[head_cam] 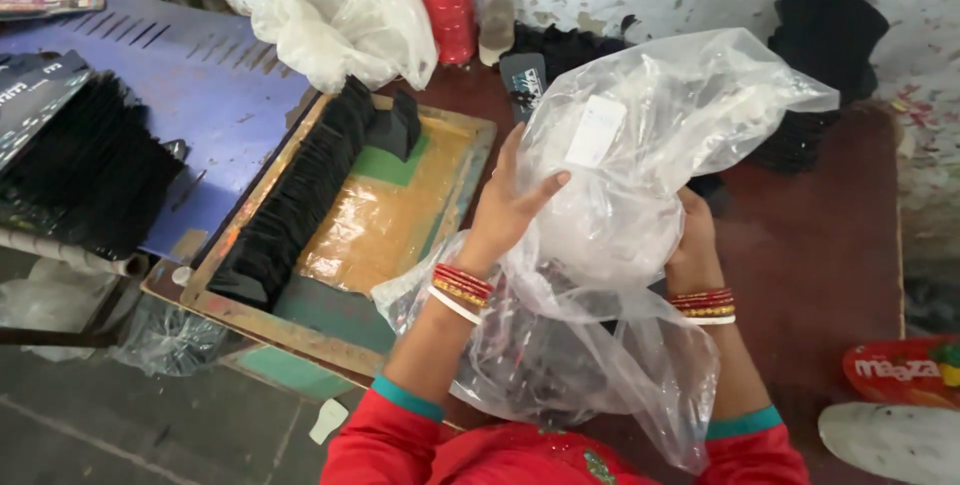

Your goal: The person sorts through printed black textile parts on a workspace, organizes them into stacks by hand, and then places the stacks into a clear plastic bag.

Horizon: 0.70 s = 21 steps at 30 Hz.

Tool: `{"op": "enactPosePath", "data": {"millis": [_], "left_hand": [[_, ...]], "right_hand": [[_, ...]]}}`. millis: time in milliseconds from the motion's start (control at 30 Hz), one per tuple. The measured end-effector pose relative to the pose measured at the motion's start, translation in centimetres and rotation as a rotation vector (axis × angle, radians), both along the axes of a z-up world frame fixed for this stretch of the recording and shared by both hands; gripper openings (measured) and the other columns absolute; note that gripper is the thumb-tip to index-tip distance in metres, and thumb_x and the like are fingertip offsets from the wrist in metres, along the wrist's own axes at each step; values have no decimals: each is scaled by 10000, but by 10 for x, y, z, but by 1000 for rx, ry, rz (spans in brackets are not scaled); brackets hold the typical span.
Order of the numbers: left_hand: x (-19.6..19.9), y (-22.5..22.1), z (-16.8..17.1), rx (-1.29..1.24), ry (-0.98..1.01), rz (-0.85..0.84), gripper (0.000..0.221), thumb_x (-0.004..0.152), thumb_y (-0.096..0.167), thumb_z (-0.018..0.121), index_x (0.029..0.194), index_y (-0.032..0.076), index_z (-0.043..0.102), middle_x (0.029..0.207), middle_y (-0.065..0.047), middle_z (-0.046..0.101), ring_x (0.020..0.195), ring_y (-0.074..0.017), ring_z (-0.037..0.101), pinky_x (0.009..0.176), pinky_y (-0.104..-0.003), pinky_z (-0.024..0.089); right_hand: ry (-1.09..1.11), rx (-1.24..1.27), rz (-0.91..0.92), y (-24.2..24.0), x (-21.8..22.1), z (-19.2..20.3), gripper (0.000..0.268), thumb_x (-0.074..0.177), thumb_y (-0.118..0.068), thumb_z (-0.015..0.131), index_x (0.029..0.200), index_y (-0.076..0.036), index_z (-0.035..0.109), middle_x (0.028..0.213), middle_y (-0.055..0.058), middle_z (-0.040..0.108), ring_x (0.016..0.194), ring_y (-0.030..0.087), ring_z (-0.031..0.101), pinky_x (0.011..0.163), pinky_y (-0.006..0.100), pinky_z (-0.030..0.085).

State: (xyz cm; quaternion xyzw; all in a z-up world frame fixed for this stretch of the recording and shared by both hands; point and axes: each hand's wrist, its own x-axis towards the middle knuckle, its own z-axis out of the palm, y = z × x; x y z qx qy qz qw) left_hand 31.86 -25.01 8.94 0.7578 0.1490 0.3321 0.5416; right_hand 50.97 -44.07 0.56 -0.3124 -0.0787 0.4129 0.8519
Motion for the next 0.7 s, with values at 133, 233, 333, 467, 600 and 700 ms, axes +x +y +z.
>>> {"op": "enactPosePath", "data": {"millis": [133,233,333,467,600,700], "left_hand": [[4,-7,-37,-151,5,0,788,887,238,780,1521,-3,379,1440,-188,575,1305,-245,568,1101,-342,429],[3,-8,-57,-208,-62,-16,695,903,148,755,1497,-21,434,1410,-162,607,1250,-216,596,1072,-326,464],[-1,-12,-64,-370,-87,-66,644,906,67,720,1488,-28,461,1378,-136,624,1204,-187,610,1041,-317,486],[-6,-16,-71,-611,-93,-119,631,898,-4,679,1488,-33,457,1368,-112,623,1196,-173,615,1031,-316,489],[-4,-15,-87,-693,-105,-150,623,897,-17,666,1483,-35,458,1364,-112,626,1202,-178,622,1037,-320,488],[1,-9,-102,-755,-100,-171,591,902,-10,663,1461,-49,476,1334,-130,646,1175,-196,640,1025,-330,500]], "right_hand": [[143,47,30,-6,10,-36,476,1013,-193,484,1409,58,567,1386,215,646,1246,353,648,1093,479,511],[198,78,38,-4,3,-42,456,1029,-182,491,1402,67,574,1373,228,649,1238,362,649,1094,489,510],[185,68,38,-3,1,-58,432,1050,-180,503,1393,72,578,1347,235,655,1211,363,654,1075,494,517],[183,23,36,-2,-18,-35,430,1029,-197,514,1369,54,592,1316,218,673,1176,354,672,1033,490,539],[173,-61,6,-5,-23,-28,426,1038,-208,530,1384,34,591,1334,192,667,1183,336,670,1044,477,539],[232,60,19,-10,-16,-41,420,1061,-217,528,1385,46,576,1344,203,653,1203,350,658,1065,486,528]]}}
